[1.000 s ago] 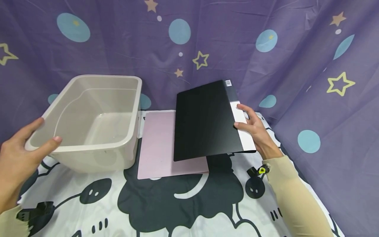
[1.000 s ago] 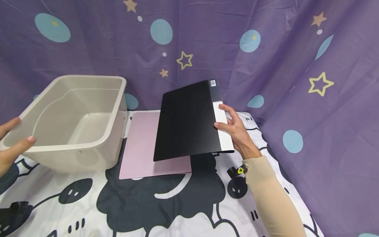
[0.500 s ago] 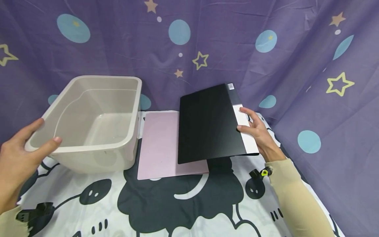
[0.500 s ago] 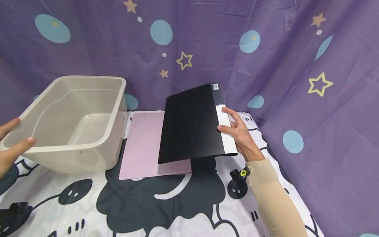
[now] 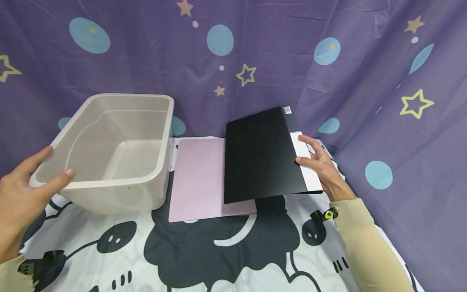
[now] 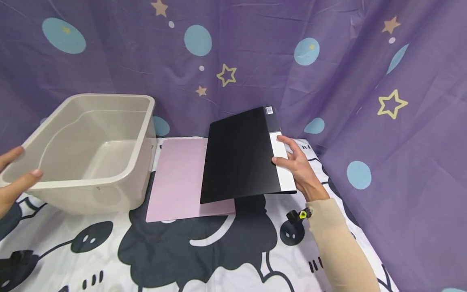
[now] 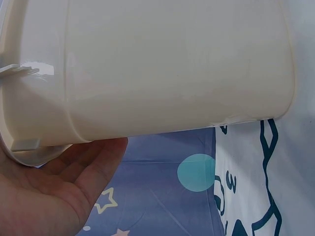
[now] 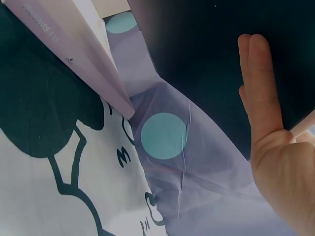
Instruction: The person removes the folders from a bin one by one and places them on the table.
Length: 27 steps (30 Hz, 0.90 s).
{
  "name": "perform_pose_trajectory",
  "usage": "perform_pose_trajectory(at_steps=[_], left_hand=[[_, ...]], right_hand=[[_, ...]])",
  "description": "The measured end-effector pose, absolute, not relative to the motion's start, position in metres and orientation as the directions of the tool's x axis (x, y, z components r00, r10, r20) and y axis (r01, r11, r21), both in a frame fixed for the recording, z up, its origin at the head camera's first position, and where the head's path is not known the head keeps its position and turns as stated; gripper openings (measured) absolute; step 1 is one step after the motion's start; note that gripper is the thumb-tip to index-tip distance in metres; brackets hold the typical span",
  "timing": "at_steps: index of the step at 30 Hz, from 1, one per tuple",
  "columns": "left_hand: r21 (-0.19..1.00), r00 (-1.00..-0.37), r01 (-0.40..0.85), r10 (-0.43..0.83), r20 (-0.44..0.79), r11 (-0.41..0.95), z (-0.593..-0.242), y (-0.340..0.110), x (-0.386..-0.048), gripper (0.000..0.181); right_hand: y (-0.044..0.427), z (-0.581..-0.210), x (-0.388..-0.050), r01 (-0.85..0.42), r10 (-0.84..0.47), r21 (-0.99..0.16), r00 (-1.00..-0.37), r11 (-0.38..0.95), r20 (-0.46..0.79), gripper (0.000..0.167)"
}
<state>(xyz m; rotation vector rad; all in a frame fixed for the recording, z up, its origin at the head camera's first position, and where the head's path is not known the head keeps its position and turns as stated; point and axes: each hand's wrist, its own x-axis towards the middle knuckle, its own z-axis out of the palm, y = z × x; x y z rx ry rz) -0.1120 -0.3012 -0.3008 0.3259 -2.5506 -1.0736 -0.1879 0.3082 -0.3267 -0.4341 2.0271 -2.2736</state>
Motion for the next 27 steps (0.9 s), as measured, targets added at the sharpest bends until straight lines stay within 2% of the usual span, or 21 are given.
perform_pose_trajectory(at_steps=[11, 19, 27], left_hand=[[0.716, -0.903, -0.073, -0.351, 0.249, 0.694, -0.303, -0.304, -0.116, 0.077], [0.707, -0.902, -0.073, -0.35, 0.255, 0.703, -0.301, -0.303, -0.117, 0.077], [0.706, -0.901, -0.071, -0.348, 0.257, 0.705, -0.298, -0.302, -0.118, 0.078]], right_hand=[[0.316, -0.33, -0.185, -0.169, -0.19, -0.985, -0.966, -0.044, 0.174, 0.063], [0.326, -0.331, -0.184, -0.129, -0.254, -0.978, -0.953, -0.162, 0.168, 0.066], [0.332, -0.329, -0.181, -0.17, -0.198, -0.985, -0.965, -0.033, 0.173, 0.063]])
